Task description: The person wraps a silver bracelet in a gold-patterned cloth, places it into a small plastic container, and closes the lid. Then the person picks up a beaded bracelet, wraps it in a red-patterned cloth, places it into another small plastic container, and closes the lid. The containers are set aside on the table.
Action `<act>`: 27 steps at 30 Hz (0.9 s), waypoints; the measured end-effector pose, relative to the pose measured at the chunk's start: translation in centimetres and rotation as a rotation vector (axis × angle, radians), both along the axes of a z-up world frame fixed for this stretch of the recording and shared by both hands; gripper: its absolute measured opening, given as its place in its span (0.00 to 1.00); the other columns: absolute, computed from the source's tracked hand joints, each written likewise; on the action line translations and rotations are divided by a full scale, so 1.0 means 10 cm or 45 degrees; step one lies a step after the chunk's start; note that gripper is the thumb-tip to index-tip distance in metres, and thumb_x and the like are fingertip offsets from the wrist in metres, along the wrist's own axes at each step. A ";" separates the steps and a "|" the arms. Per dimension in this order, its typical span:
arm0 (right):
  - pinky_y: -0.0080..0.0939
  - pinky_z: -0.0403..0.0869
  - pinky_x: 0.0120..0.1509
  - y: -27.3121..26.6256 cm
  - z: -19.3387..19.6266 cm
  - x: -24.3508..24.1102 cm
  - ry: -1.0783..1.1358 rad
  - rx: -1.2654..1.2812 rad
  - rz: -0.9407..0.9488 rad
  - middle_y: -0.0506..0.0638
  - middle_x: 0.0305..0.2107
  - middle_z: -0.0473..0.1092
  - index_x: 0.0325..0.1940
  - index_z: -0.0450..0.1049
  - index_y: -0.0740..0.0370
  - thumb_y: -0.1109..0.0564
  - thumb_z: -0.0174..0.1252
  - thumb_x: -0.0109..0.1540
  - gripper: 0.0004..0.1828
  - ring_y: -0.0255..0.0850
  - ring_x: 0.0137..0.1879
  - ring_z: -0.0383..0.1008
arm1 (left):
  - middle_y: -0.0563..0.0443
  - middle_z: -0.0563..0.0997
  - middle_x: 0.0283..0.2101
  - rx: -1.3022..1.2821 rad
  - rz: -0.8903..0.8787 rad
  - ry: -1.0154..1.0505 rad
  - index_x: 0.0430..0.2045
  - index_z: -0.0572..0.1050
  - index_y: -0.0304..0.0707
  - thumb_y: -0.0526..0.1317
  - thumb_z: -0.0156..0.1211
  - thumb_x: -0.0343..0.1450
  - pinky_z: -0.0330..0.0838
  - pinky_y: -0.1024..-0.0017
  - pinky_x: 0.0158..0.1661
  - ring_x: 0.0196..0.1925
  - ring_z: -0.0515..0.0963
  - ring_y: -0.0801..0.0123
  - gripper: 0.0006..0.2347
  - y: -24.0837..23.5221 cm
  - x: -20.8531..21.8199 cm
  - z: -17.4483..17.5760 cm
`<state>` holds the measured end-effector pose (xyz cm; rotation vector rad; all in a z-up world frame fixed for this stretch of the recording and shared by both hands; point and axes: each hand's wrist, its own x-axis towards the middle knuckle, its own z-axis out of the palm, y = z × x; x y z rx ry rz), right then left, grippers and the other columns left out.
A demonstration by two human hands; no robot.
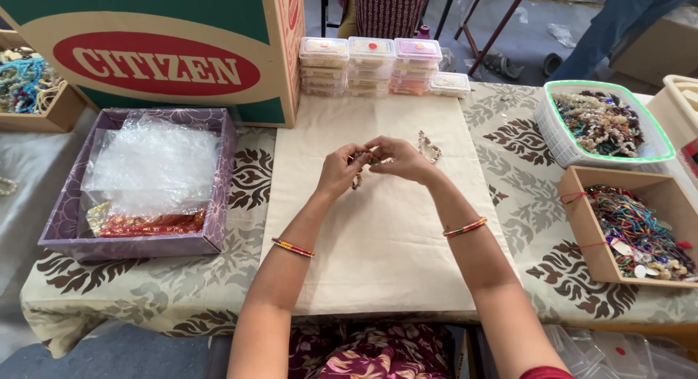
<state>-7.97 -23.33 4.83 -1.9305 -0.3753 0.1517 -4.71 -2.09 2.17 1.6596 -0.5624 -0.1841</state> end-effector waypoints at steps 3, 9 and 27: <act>0.37 0.71 0.40 -0.01 -0.33 0.25 -0.088 0.059 -0.220 0.54 0.36 0.77 0.53 0.80 0.70 0.65 0.64 0.67 0.11 0.37 0.38 0.72 | 0.54 0.83 0.27 -0.025 0.156 -0.093 0.36 0.80 0.38 0.45 0.69 0.68 0.75 0.74 0.27 0.24 0.81 0.79 0.11 0.07 0.10 0.05; 0.30 0.78 0.41 -0.03 -0.55 0.34 -0.310 0.604 -0.565 0.44 0.31 0.77 0.47 0.77 0.65 0.61 0.60 0.67 0.06 0.30 0.36 0.79 | 0.46 0.82 0.36 0.573 0.336 -0.357 0.29 0.83 0.33 0.51 0.71 0.69 0.71 0.69 0.36 0.35 0.78 0.68 0.16 0.05 0.59 -0.31; 0.31 0.72 0.36 0.17 -0.45 0.10 -0.859 0.266 -0.410 0.49 0.35 0.71 0.37 0.72 0.67 0.71 0.72 0.54 0.14 0.30 0.34 0.70 | 0.55 0.87 0.29 0.425 0.304 -0.740 0.33 0.86 0.45 0.45 0.57 0.74 0.62 0.66 0.45 0.36 0.76 0.80 0.10 -0.05 0.00 0.08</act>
